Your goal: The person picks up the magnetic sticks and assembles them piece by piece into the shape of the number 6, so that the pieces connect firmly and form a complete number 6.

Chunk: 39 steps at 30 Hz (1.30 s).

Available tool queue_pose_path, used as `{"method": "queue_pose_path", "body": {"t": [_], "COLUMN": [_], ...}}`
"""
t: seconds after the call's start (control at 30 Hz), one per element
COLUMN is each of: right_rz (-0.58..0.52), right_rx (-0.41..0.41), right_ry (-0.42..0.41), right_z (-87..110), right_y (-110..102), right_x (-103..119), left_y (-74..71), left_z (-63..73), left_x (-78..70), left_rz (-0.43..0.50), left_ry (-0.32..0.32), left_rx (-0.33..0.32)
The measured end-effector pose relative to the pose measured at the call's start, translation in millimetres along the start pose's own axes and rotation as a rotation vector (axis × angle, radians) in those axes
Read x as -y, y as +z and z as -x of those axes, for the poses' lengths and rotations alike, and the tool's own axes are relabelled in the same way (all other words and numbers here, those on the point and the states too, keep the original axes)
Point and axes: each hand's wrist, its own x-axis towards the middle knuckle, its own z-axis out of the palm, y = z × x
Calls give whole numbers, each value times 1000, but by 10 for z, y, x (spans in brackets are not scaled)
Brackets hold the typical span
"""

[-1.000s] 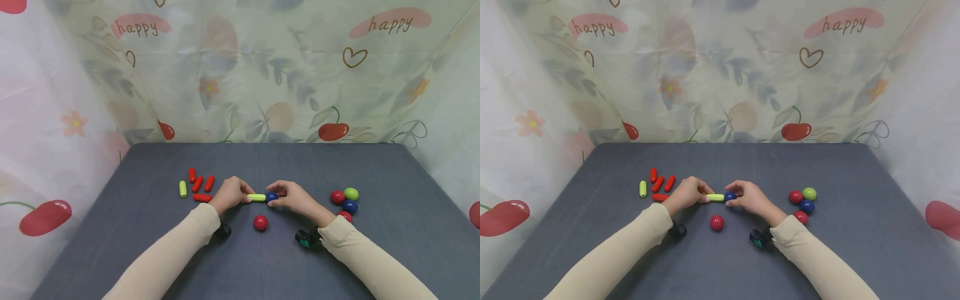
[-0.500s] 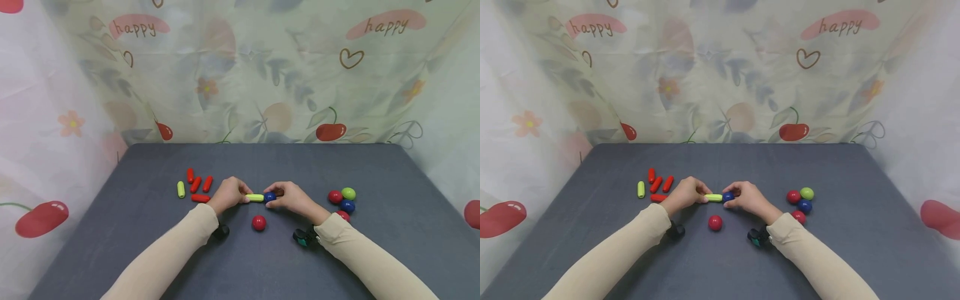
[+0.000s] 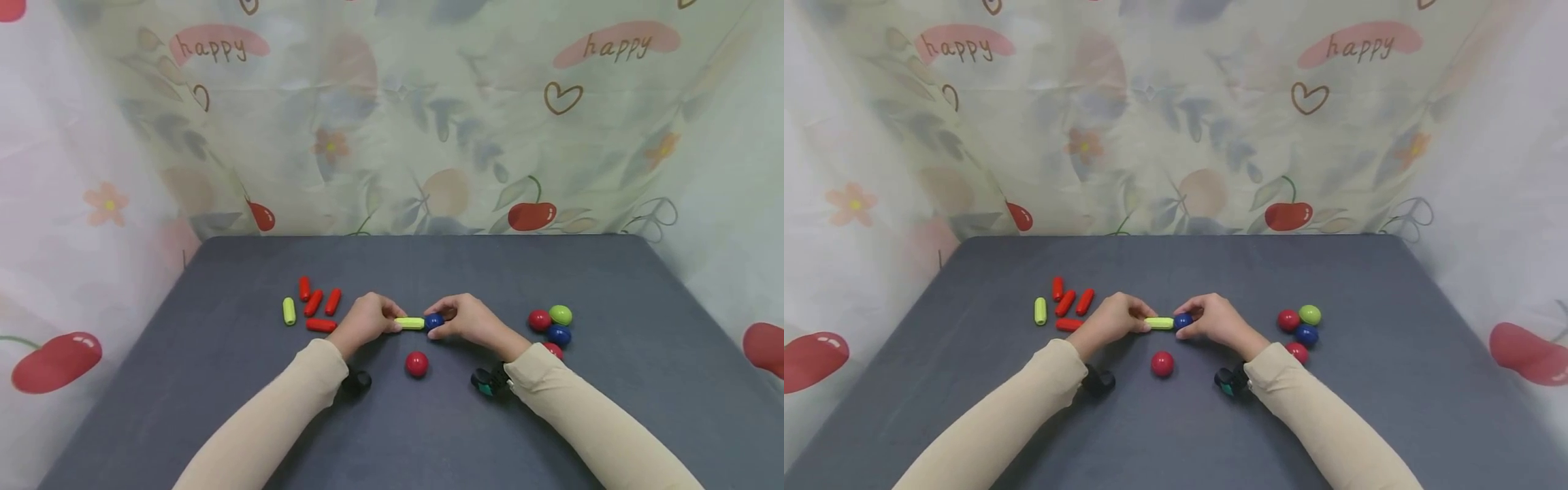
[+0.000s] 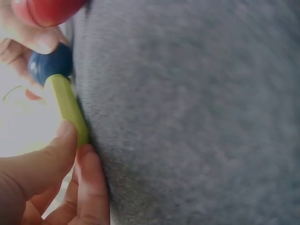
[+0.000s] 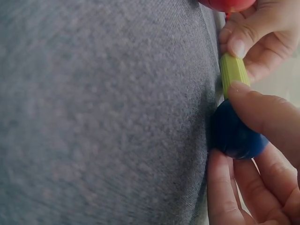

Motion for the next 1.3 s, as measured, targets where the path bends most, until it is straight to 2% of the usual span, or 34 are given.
{"method": "queue_pose_path", "body": {"t": [0.13,0.3,0.43,0.57,0.7,0.83,1.03,1.3], "right_rz": [-9,-21,-17,-18,-18,-16,-5,11], "right_rx": [3,2,5,-5,-4,-4,1,0], "right_ry": [1,9,7,16,10,18,24,36], "right_z": [-9,-11,-19,-24,-27,-26,-31,-39], "right_y": [-8,5,25,20,8,2,6,-3], "right_x": [2,-9,-13,-19,-23,-18,-9,-11], "left_y": [-26,-89,-154,-172,-85,70,245,324], "left_z": [7,97,210,349,530,671,728,706], "left_x": [47,124,183,141,37,-28,-42,-76], "left_rz": [38,95,133,147,188,195,169,117], "left_ry": [-1,7,6,38,109,163,102,60], "left_rx": [39,70,48,5,-11,12,48,70]}}
